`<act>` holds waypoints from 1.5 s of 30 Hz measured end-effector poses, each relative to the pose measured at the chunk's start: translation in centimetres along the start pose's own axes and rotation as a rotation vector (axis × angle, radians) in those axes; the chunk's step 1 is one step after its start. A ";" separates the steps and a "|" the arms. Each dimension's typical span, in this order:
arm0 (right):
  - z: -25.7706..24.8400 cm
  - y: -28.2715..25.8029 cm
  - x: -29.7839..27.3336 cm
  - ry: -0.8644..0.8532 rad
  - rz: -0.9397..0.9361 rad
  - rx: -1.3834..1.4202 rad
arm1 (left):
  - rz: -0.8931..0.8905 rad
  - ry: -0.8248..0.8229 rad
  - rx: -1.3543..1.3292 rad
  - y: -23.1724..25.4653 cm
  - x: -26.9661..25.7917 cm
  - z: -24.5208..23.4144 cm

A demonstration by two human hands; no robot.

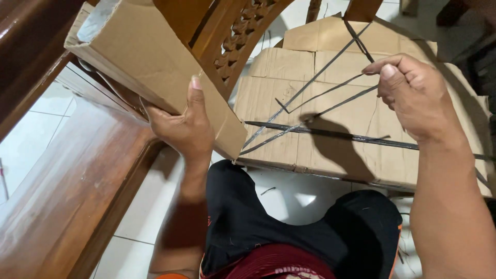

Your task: Wrapping wooden chair components with cardboard and securing them with plastic string for transport

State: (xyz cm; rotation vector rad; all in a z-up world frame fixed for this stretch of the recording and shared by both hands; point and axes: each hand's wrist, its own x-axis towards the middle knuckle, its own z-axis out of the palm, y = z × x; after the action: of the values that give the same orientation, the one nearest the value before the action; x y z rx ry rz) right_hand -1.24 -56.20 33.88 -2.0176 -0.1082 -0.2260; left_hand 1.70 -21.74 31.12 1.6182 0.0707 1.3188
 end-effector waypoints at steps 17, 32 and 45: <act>0.9 6.7 -0.2 0.148 0.355 0.101 | -0.037 -0.013 -0.077 -1.5 -0.5 -0.1; -1.3 11.4 -1.8 -0.150 -0.360 -0.825 | -0.071 0.002 -0.055 -1.5 -1.0 -0.2; 1.8 6.9 -0.8 0.205 0.053 -0.569 | -0.166 0.017 -0.117 0.8 0.2 0.4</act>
State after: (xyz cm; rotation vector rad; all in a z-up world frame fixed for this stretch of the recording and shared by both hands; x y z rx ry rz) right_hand -0.60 -57.62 26.84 -2.5407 0.1566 -0.4690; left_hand 1.61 -22.27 31.88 1.4697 0.1331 1.1876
